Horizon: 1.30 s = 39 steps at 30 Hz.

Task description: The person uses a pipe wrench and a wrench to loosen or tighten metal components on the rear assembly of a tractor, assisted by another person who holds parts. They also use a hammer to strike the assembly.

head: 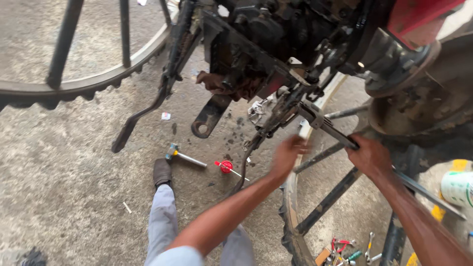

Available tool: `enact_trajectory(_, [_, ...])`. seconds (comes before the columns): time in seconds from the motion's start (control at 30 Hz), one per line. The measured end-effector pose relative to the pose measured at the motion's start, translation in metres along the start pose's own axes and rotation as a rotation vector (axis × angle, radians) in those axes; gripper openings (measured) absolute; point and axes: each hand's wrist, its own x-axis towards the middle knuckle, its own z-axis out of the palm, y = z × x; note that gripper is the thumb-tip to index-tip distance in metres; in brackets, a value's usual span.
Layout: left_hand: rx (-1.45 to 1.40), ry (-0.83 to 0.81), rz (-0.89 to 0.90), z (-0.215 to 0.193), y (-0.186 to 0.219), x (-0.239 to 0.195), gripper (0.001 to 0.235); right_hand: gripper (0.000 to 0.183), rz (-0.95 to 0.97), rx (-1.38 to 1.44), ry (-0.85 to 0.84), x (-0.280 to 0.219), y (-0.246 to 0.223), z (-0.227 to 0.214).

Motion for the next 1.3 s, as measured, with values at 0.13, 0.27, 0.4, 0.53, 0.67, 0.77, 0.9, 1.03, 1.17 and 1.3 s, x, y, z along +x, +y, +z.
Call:
enact_trajectory(0.13, [0.756,0.595,0.636,-0.079,0.001,-0.005,0.067,0.041,0.104,0.08,-0.111,-0.004,0.001,0.002])
enact_trajectory(0.27, [0.666,0.322,0.357,-0.082,-0.004,0.034,0.061,0.04,0.114,0.079,-0.085,-0.001,0.004,-0.007])
enact_trajectory(0.4, [0.671,0.317,0.188,-0.065,-0.012,0.053,0.061,0.041,0.055,0.062,-0.091,0.001,0.012,-0.01])
enact_trajectory(0.53, [0.594,0.336,0.126,-0.06,-0.026,0.071,0.06,0.044,0.081,0.021,-0.169,0.005,0.024,-0.004])
enact_trajectory(0.67, [0.561,0.293,0.265,-0.054,-0.056,0.096,0.046,0.045,0.115,0.017,-0.174,0.011,0.041,-0.002])
enact_trajectory(0.77, [0.562,0.2,0.157,-0.061,-0.072,0.099,0.045,0.047,0.103,-0.036,-0.15,0.01,0.042,0.003])
enact_trajectory(0.9, [0.753,0.171,0.059,-0.071,-0.056,0.099,0.049,0.044,0.045,-0.03,-0.089,0.012,0.036,-0.003])
enact_trajectory(1.03, [0.835,0.075,0.048,-0.09,-0.017,0.076,0.055,0.039,0.008,-0.013,-0.053,0.009,0.016,-0.01])
enact_trajectory(1.17, [0.793,0.473,0.473,-0.081,0.007,0.011,0.062,0.035,0.11,0.042,-0.11,-0.01,-0.003,-0.021])
enact_trajectory(1.3, [0.375,0.313,0.138,-0.041,0.013,-0.044,0.061,0.031,0.095,0.082,-0.022,-0.035,-0.011,-0.029])
